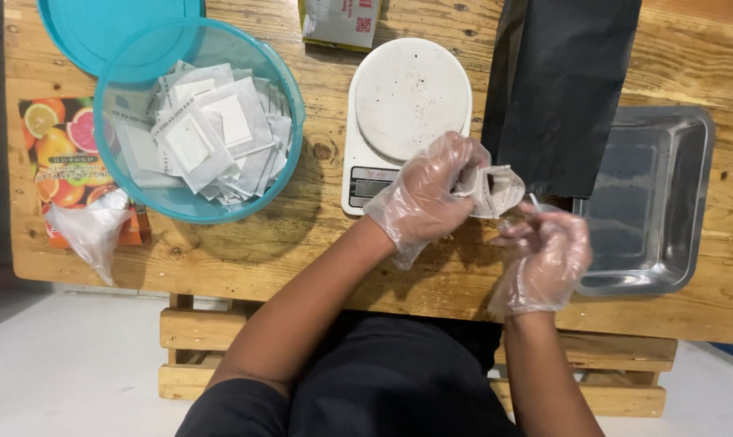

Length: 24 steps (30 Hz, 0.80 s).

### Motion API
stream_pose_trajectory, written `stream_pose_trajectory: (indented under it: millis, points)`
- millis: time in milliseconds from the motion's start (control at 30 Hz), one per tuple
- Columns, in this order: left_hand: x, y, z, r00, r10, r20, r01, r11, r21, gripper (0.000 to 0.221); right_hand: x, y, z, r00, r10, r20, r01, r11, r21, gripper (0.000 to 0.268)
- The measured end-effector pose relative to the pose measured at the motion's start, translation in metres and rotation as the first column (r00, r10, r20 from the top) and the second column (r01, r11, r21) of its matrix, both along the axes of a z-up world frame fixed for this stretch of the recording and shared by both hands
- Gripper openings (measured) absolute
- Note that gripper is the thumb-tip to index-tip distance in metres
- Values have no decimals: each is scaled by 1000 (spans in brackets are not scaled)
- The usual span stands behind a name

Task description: Assembling and filling individual coffee drip bags with coffee grounds using a spoon and a digital scale for measurement.

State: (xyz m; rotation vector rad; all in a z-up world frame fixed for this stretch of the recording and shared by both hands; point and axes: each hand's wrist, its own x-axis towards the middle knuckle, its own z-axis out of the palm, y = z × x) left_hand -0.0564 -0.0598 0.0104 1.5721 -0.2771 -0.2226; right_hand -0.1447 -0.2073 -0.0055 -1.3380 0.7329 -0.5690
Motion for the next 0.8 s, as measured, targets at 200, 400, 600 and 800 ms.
stream_pose_trajectory:
  millis: [200,400,600,800]
  points:
    - [-7,-13,-5,996,-18,83,18,1000,9,37,0,-10,-34,996,65,-57,-67,998,-20,18]
    - [-10,-24,-18,994,-77,82,75,997,34,37,0,-14,-19,930,314,-190,-367,811,-456,50]
    - [-12,-30,-14,986,-137,90,136,991,21,38,-11,-12,25,759,137,-637,-618,459,-638,35]
    - [-18,-34,-4,967,-122,224,120,993,22,37,-27,-48,-2,837,90,-539,-521,434,-735,35]
